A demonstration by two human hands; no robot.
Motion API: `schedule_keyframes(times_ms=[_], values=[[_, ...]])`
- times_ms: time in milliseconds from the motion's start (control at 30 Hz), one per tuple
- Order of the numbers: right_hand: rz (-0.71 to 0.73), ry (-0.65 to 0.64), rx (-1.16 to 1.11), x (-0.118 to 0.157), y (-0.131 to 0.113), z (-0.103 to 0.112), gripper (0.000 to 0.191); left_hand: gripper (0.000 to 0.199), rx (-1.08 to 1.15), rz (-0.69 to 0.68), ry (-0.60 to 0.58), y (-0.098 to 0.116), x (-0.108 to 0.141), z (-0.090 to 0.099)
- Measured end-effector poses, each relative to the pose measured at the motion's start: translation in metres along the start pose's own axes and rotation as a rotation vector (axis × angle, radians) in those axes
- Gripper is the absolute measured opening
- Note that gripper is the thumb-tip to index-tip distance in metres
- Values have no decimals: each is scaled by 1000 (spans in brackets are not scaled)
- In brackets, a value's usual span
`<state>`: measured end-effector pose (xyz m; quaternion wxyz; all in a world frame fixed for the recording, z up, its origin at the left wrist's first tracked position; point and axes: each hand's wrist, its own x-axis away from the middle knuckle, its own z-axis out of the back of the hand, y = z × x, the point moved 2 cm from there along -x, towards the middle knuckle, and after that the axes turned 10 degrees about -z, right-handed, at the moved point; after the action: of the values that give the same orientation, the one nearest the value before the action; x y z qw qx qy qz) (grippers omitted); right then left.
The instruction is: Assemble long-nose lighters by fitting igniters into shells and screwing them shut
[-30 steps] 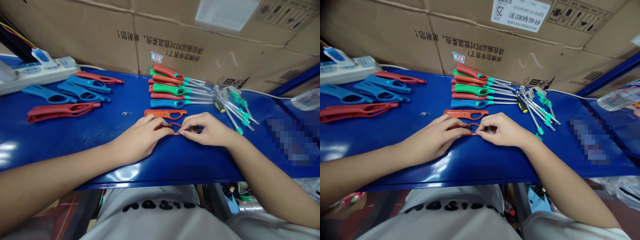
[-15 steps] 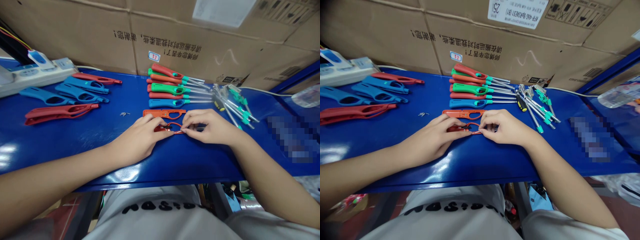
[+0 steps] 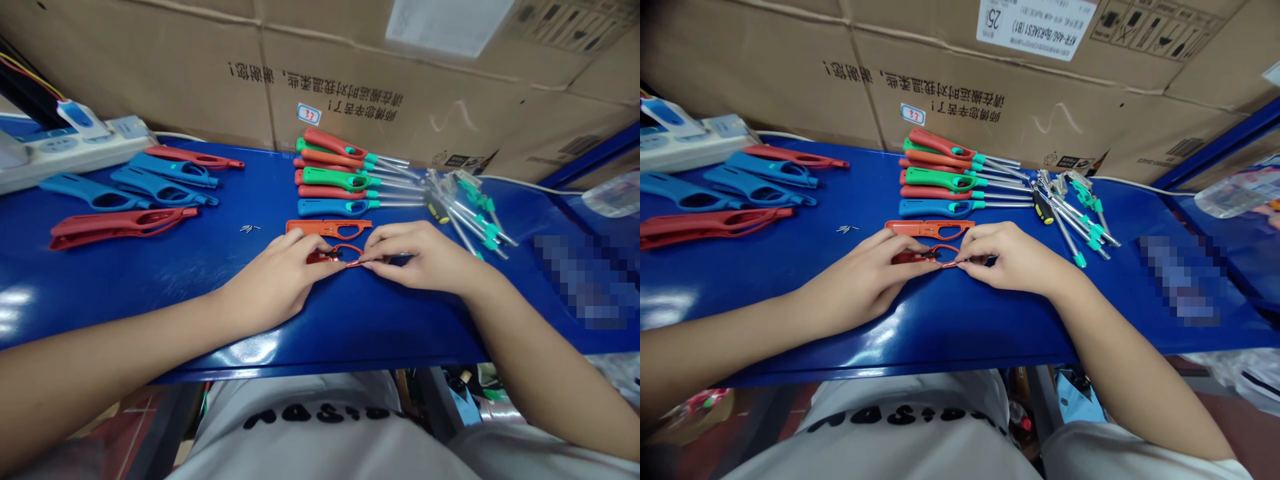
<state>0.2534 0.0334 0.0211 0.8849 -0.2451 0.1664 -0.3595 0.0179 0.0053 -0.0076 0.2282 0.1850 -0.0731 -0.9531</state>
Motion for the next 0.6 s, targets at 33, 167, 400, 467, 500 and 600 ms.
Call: schedule_keyframes(times_ms=[33,167,400,467,500,600], values=[[1,0,9,0,0,0,16,47,-4,-1,7,0,0,0],[-1,-2,58,1,-2,-1,18,45,-22,-3,29,1,1,-2],[-30,-33,107,1,-5,-3,19,46,-80,2,7,4,3,-2],[-45,-42,103,1,-5,-3,19,46,-97,0,-18,6,3,-1],[-46,-46,96,0,-5,-3,18,46,-104,-2,-30,6,3,-1],[-41,-55,80,0,-5,-3,18,48,-124,-6,-61,8,3,-2]])
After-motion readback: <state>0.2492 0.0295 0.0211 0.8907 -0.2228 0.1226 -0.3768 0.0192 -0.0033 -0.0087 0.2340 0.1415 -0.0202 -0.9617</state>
